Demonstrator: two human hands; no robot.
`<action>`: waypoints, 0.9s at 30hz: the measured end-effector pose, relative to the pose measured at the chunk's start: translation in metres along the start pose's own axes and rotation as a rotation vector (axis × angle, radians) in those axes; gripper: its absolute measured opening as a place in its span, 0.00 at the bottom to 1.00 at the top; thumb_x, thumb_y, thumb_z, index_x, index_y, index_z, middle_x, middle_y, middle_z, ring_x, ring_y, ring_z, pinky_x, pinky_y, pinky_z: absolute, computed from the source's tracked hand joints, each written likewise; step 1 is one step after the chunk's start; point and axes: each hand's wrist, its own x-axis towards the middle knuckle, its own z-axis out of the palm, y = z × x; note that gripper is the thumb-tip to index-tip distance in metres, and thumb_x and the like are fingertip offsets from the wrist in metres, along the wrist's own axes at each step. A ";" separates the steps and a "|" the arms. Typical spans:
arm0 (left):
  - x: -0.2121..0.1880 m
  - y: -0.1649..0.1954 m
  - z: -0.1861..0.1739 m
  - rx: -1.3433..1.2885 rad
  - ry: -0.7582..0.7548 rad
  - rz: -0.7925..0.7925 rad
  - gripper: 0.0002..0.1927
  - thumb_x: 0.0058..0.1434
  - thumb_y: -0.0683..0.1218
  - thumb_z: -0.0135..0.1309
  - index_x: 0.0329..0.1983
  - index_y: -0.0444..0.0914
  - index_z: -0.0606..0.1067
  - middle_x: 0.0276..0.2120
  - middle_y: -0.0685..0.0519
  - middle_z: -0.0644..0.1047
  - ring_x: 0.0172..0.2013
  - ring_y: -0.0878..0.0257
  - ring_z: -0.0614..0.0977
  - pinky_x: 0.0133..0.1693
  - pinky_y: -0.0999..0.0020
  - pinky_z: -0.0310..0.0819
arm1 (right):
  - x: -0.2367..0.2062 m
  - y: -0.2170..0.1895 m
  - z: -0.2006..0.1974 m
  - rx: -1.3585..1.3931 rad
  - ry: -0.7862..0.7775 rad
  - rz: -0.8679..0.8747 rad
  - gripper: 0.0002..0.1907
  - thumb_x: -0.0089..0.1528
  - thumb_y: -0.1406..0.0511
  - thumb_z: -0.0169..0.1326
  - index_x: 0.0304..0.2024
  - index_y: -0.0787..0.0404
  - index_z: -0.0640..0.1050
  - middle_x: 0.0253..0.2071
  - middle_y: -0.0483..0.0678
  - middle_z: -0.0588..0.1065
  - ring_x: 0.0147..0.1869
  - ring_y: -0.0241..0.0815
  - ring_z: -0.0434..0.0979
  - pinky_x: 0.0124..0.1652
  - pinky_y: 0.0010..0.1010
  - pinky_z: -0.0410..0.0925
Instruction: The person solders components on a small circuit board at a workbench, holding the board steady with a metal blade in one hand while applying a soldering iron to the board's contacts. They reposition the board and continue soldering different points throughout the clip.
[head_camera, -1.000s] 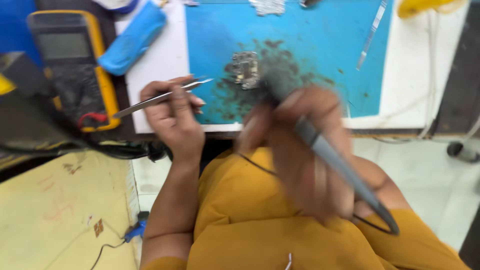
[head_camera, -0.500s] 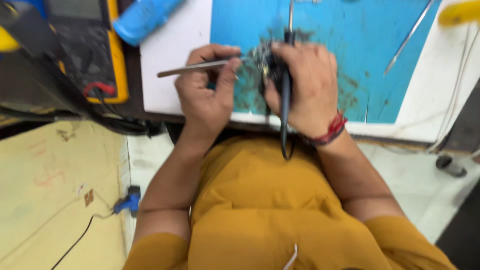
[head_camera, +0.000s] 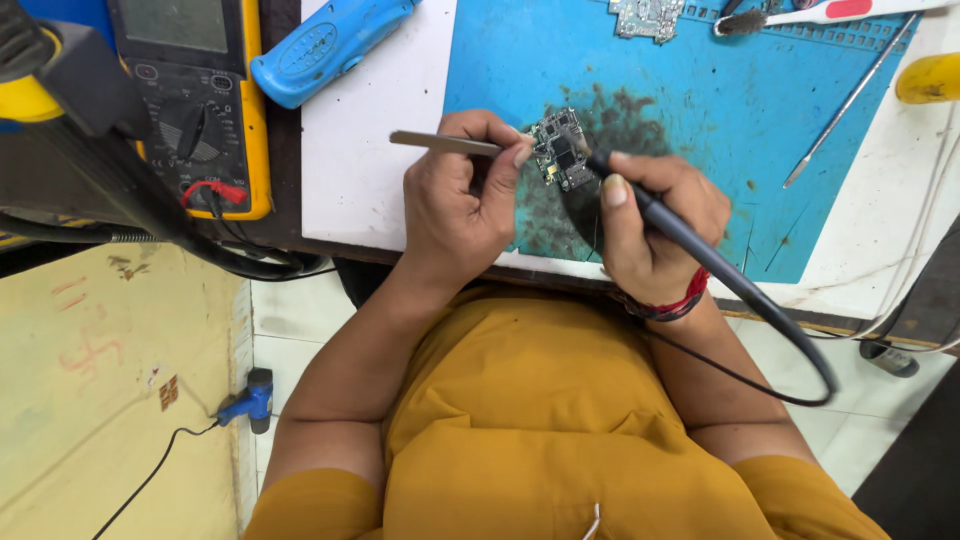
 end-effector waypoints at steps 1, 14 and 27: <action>0.001 0.001 0.000 0.031 -0.007 0.016 0.06 0.74 0.40 0.56 0.47 0.35 0.71 0.33 0.54 0.80 0.28 0.71 0.78 0.31 0.76 0.72 | 0.000 -0.001 -0.002 0.014 -0.007 -0.015 0.05 0.70 0.70 0.57 0.43 0.68 0.76 0.38 0.54 0.79 0.32 0.45 0.77 0.35 0.29 0.67; 0.002 0.003 0.000 0.124 -0.021 0.057 0.05 0.73 0.40 0.57 0.45 0.36 0.73 0.35 0.53 0.79 0.30 0.66 0.83 0.33 0.72 0.76 | 0.006 -0.002 -0.004 0.032 -0.095 -0.054 0.05 0.67 0.70 0.57 0.37 0.65 0.74 0.35 0.54 0.79 0.30 0.47 0.77 0.33 0.31 0.68; 0.002 0.002 0.000 0.121 -0.024 0.096 0.05 0.74 0.39 0.57 0.46 0.36 0.72 0.38 0.53 0.80 0.33 0.66 0.84 0.32 0.74 0.77 | 0.006 -0.002 -0.004 0.032 -0.090 -0.056 0.05 0.67 0.70 0.57 0.37 0.65 0.74 0.35 0.54 0.79 0.30 0.47 0.77 0.33 0.31 0.69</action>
